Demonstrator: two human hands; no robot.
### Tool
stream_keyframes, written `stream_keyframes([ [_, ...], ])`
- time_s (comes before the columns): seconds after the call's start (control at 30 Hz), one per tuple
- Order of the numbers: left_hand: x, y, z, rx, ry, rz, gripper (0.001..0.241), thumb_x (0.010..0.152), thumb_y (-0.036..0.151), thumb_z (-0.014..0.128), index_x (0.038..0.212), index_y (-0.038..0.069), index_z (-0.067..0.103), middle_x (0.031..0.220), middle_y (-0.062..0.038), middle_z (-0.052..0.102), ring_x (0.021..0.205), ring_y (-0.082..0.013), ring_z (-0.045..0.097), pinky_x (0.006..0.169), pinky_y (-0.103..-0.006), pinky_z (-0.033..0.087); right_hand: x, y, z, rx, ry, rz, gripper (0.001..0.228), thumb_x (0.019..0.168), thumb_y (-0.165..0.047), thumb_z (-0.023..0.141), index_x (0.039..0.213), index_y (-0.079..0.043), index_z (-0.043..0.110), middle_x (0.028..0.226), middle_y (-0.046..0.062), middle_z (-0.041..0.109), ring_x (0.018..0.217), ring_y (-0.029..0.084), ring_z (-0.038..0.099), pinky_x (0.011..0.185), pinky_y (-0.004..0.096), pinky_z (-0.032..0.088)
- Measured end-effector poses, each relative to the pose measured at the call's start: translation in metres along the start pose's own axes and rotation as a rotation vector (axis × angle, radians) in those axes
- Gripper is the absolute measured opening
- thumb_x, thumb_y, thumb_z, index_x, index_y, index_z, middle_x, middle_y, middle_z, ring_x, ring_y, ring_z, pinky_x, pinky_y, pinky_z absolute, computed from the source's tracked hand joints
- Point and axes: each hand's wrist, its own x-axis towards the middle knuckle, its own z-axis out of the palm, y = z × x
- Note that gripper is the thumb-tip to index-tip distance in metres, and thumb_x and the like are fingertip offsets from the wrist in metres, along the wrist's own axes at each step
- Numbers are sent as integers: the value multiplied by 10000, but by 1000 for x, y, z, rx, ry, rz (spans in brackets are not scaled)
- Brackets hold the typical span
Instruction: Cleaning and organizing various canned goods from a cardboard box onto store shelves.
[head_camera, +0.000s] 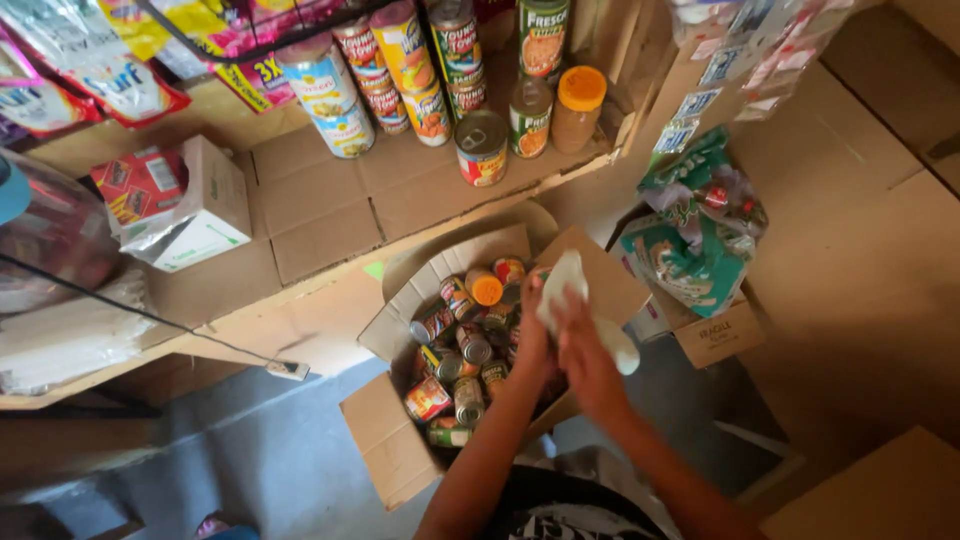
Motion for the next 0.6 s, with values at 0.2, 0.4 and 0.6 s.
stream_keyframes([
  [0.2,-20,-33,-20,57,158,41,672,1080,648,527,1466,99,556,1256,-101,626,1041,-232,599,725,-342,443,30,64,-25,-532,126,-343,389,1120,-203,484,1500,-141,535,1630,83,480,1604,259,378,1341,426,231],
  [0.4,-48,-27,45,497,329,94,669,1022,533,517,1558,143,418,1464,-43,550,1323,-185,556,1103,-366,450,43,9,-26,290,363,641,613,1096,-249,446,1698,-215,334,1602,254,462,1380,579,178,1134,612,163],
  [0.6,-26,-49,-66,280,396,294,540,1039,440,513,1477,132,447,1393,-92,559,1230,-260,582,1049,-434,491,-22,69,-9,-425,-39,-346,431,1054,-140,499,1463,-9,530,1583,225,475,1486,407,366,1195,477,277],
])
